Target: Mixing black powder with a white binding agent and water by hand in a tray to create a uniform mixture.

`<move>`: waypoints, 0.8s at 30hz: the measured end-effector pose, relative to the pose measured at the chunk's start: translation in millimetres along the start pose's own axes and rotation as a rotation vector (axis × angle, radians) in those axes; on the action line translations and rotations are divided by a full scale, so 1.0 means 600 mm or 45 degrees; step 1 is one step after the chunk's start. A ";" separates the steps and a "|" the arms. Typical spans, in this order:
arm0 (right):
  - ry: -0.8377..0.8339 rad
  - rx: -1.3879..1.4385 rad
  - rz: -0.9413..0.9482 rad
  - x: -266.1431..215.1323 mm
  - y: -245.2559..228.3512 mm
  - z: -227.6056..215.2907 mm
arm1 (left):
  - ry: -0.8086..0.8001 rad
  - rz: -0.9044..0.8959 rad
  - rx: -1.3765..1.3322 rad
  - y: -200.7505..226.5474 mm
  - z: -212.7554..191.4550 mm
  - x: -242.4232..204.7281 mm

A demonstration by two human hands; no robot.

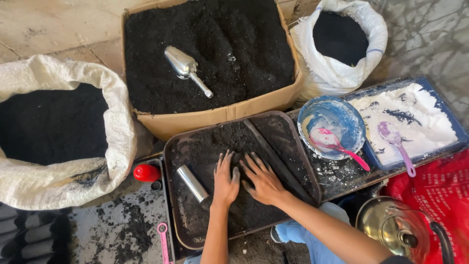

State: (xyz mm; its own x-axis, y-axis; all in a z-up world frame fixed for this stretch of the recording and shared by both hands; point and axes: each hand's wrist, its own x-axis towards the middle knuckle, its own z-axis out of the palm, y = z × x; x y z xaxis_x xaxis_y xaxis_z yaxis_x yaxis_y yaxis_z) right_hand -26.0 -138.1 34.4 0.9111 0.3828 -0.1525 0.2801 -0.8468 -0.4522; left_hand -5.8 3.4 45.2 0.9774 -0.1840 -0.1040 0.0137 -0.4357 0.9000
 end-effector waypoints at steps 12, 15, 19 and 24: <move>0.528 -0.224 -0.303 0.123 0.126 0.121 | 0.411 0.175 0.237 -0.079 0.049 0.017; 0.509 -0.034 -0.239 0.123 0.097 0.103 | 0.515 0.265 0.205 -0.093 0.057 0.021; 0.280 -0.085 -0.071 0.073 0.040 0.064 | 0.616 0.241 0.081 -0.086 0.053 0.023; 0.558 0.189 -0.061 0.072 0.029 0.009 | 0.811 0.244 0.084 -0.052 0.034 0.020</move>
State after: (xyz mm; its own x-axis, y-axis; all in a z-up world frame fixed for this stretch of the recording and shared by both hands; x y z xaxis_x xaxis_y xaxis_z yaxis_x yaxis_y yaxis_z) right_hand 16.6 -134.6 15.0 0.9489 0.2013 0.2432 0.3081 -0.7578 -0.5751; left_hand 1.5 -3.0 7.1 0.8952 0.2836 0.3438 -0.1660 -0.5038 0.8477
